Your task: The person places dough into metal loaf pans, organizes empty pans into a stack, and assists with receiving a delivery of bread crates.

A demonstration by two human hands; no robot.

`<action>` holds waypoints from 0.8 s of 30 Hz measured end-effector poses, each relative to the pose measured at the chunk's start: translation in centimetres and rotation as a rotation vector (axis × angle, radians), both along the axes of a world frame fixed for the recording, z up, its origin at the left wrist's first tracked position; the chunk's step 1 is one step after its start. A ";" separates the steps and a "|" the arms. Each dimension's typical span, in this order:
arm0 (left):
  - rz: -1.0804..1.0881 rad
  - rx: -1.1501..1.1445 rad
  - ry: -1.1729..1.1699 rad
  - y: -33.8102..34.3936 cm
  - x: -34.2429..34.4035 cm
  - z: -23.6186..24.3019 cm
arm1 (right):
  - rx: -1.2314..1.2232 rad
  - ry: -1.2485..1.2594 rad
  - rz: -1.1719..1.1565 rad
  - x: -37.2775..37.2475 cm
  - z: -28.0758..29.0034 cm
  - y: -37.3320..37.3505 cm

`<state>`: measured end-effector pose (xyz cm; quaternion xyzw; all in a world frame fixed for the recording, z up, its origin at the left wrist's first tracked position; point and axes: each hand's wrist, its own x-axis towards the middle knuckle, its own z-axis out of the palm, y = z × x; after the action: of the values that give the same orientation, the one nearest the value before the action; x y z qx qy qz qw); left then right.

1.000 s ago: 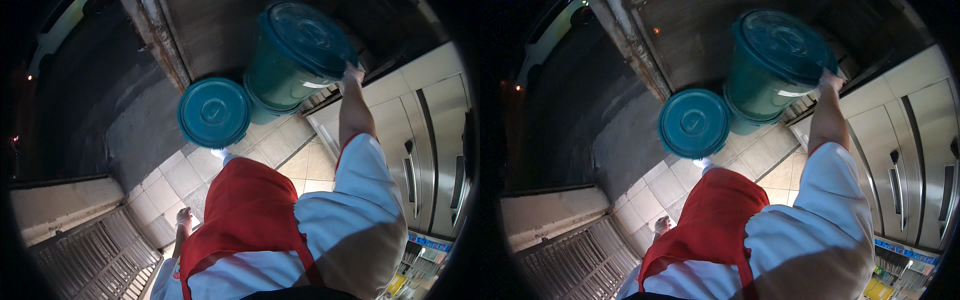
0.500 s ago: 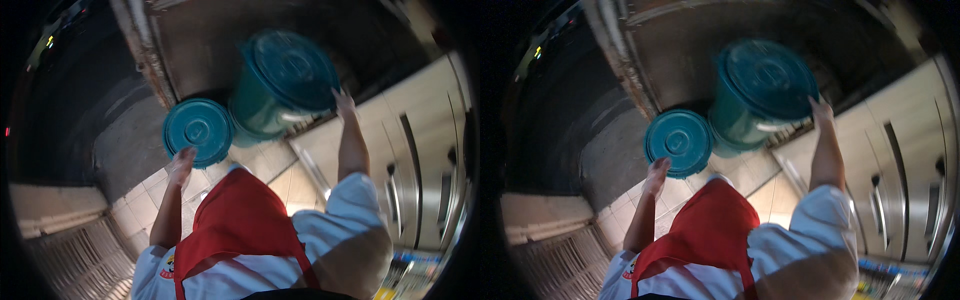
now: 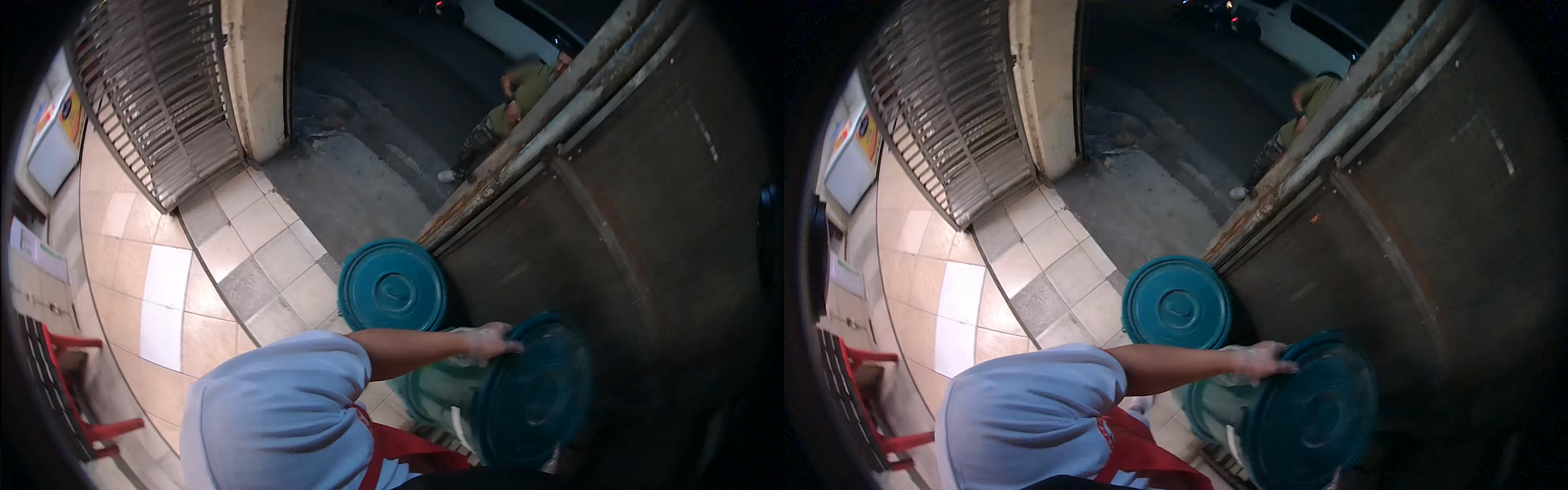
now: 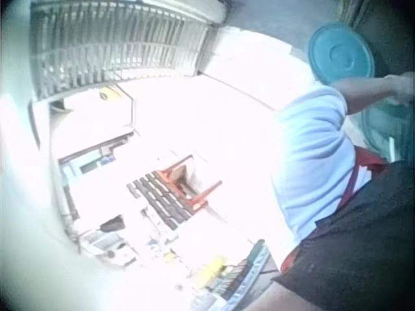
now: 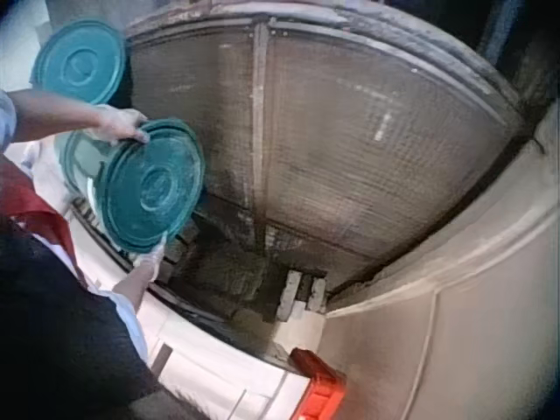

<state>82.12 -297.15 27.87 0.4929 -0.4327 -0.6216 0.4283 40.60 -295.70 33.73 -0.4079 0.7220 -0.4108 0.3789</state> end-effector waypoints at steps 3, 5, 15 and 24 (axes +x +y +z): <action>0.110 -0.033 -0.062 4.8 0.6 -2.3 | -0.111 -0.056 -0.018 0.1 0.0 3.5; 0.068 -0.104 0.090 9.2 4.6 -4.1 | -0.136 -0.083 0.047 2.2 -0.1 5.0; 1.040 -0.196 0.415 46.9 6.2 -3.5 | -0.130 -0.163 0.549 15.7 8.1 19.6; 1.636 0.424 -0.325 78.0 -3.5 -9.9 | 0.346 -0.375 1.478 30.6 -6.6 32.3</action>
<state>78.67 -219.11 18.01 0.8023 0.1279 -0.1071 0.5732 71.22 -263.41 27.09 -0.6417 0.2408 0.0044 0.7281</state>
